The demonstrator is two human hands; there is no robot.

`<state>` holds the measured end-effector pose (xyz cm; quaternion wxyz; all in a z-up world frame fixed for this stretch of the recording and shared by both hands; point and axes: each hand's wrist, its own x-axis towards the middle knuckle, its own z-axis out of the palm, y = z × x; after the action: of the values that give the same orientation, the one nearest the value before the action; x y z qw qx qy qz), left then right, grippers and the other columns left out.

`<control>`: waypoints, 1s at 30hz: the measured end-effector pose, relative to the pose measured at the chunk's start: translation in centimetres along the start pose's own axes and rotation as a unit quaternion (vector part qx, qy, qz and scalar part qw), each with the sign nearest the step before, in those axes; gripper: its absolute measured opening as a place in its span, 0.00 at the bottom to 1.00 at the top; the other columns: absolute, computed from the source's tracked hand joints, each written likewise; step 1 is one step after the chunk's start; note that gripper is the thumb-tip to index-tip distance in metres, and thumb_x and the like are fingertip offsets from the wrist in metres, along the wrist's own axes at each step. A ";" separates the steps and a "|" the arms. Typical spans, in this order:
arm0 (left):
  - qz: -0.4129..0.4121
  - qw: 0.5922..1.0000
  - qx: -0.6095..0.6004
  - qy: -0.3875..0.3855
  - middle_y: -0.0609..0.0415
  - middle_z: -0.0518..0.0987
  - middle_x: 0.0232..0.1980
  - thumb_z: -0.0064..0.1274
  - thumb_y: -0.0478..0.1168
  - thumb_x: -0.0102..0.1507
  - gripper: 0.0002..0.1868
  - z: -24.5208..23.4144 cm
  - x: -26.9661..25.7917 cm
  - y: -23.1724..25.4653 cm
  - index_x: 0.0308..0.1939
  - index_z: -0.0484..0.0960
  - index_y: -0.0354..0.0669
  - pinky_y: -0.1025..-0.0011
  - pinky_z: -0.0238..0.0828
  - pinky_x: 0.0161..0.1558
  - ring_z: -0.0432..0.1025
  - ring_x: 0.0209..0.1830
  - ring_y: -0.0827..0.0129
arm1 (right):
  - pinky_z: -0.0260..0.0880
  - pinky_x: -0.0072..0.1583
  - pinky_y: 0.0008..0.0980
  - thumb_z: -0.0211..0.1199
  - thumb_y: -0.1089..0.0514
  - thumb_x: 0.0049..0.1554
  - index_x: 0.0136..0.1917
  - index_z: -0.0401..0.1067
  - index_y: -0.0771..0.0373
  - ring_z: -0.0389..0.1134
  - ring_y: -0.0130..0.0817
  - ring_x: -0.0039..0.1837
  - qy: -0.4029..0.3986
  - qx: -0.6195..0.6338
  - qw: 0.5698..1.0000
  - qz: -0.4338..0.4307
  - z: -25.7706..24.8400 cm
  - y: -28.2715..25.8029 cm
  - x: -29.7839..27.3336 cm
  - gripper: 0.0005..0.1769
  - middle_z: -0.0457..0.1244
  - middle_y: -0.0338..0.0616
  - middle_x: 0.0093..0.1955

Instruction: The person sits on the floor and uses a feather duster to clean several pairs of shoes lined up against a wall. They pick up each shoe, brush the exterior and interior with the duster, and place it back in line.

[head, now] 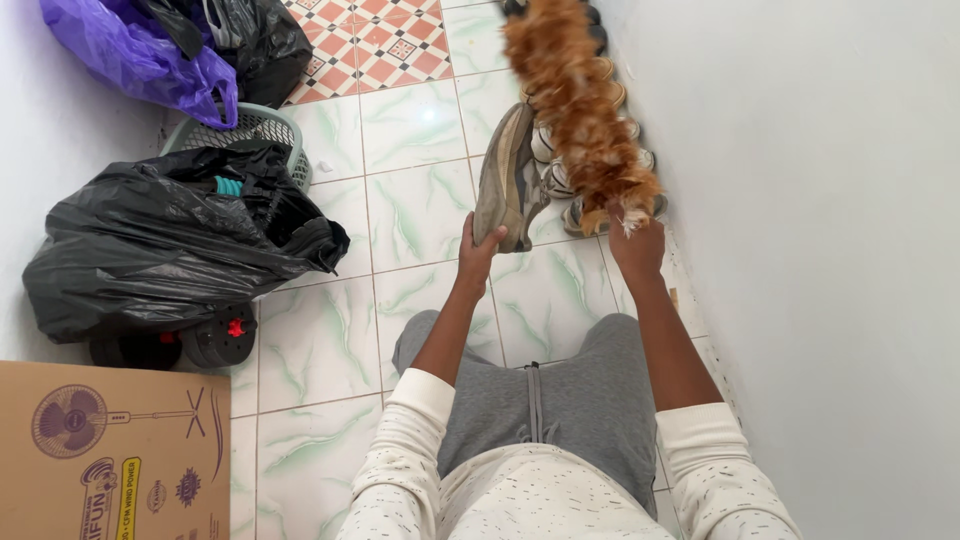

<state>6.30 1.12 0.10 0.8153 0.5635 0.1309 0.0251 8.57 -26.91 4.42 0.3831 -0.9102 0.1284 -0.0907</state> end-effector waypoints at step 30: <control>0.304 0.785 0.537 0.055 0.42 0.67 0.58 0.65 0.40 0.51 0.52 0.8 -4.6 2.7 0.77 0.59 0.42 0.53 0.65 0.50 0.66 0.55 0.47 | 0.70 0.57 0.39 0.66 0.42 0.57 0.58 0.77 0.63 0.73 0.38 0.55 -0.194 0.089 0.972 -0.096 -3.1 1.8 0.1 0.25 0.73 0.48 0.50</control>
<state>2.35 0.50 3.73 0.3227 0.9185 -0.0102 0.2283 7.51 -30.25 5.30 0.4699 -0.8807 -0.0450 0.0397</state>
